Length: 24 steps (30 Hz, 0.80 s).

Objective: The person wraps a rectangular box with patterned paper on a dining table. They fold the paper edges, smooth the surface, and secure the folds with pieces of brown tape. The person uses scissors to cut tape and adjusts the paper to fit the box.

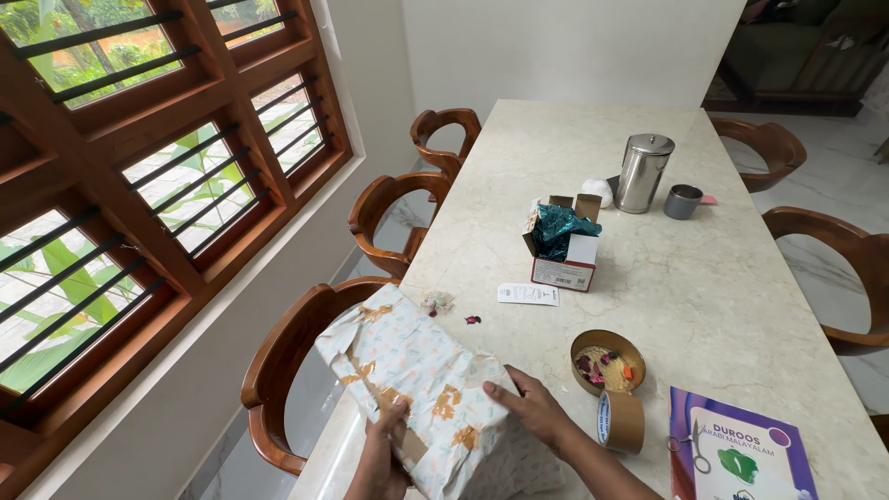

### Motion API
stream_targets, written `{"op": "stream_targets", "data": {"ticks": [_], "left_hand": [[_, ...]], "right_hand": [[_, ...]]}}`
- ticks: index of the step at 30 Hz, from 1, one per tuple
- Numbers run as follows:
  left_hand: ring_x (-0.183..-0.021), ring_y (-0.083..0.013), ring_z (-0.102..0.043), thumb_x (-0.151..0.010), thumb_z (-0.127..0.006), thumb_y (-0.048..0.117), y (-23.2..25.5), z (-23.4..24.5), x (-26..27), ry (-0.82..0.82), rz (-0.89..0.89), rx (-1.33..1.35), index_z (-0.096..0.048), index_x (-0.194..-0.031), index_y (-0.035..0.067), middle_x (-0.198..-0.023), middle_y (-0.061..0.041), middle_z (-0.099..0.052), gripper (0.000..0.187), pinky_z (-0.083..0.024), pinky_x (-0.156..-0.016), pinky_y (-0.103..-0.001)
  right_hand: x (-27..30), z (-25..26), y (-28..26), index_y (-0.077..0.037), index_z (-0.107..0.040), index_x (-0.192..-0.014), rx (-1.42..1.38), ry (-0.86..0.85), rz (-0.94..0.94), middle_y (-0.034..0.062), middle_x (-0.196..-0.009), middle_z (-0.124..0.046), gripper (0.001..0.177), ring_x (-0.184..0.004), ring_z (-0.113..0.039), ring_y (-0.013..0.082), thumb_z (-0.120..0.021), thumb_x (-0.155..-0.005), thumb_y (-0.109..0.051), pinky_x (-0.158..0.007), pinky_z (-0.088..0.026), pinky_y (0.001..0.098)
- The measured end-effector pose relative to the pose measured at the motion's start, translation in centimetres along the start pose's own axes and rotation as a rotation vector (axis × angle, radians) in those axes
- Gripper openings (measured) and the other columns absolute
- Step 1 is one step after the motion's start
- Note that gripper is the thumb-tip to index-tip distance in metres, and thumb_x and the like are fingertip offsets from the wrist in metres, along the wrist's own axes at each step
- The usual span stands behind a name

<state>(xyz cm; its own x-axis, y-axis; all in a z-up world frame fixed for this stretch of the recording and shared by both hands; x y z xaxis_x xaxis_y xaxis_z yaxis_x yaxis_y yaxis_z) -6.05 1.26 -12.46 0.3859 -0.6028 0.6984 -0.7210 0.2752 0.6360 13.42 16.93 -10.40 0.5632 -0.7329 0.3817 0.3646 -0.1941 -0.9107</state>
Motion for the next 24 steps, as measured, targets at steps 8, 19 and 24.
{"op": "stream_targets", "data": {"ticks": [8, 19, 24], "left_hand": [[-0.125, -0.0369, -0.061, -0.094, -0.045, 0.035, 0.5, 0.2, 1.5, -0.216, -0.137, 0.554, -0.031, -0.153, 0.01, -0.14, -0.024, -0.057, 0.065, -0.05, -0.097, -0.056], [-0.133, -0.0381, -0.054, -0.1, -0.038, 0.04, -5.1, 5.4, -8.4, -0.263, -0.298, 0.616, -0.033, -0.156, 0.008, -0.149, -0.02, -0.054, 0.065, -0.045, -0.11, -0.055], [-0.135, -0.0366, -0.053, -0.104, -0.033, 0.038, -7.7, 9.8, -12.6, -0.216, -0.224, 0.5, -0.033, -0.156, 0.009, -0.15, -0.021, -0.053, 0.06, -0.041, -0.109, -0.053]], "right_hand": [[5.1, -2.8, -11.5, -0.021, -0.066, -0.138, 0.499, 0.056, 0.415, 0.0043, -0.121, -0.066, 0.076, -0.117, -0.06, 0.0214, -0.072, -0.074, -0.062, -0.108, -0.045, 0.0429], [9.2, -8.1, -10.8, -0.021, -0.065, -0.136, 0.85, 0.013, 0.703, 0.0081, -0.122, -0.061, 0.071, -0.122, -0.053, 0.0283, -0.074, -0.078, -0.06, -0.115, -0.028, 0.0516], [8.1, -11.0, -6.0, -0.018, -0.056, -0.147, 0.928, -0.103, 0.804, 0.0179, -0.14, -0.05, 0.078, -0.129, -0.043, 0.0389, -0.078, -0.084, -0.058, -0.111, -0.015, 0.0664]]}}
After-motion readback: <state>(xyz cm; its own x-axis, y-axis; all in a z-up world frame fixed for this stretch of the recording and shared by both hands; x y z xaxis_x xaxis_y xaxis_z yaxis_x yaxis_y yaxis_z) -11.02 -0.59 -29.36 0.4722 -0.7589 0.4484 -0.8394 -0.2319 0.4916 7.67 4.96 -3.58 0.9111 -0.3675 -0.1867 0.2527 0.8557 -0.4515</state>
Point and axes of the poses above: each hand's wrist, its own x-axis away from the middle knuckle, its own z-axis out of the back of the hand, y = z × x, the point moved 9 cm from there along -x, towards the middle knuckle
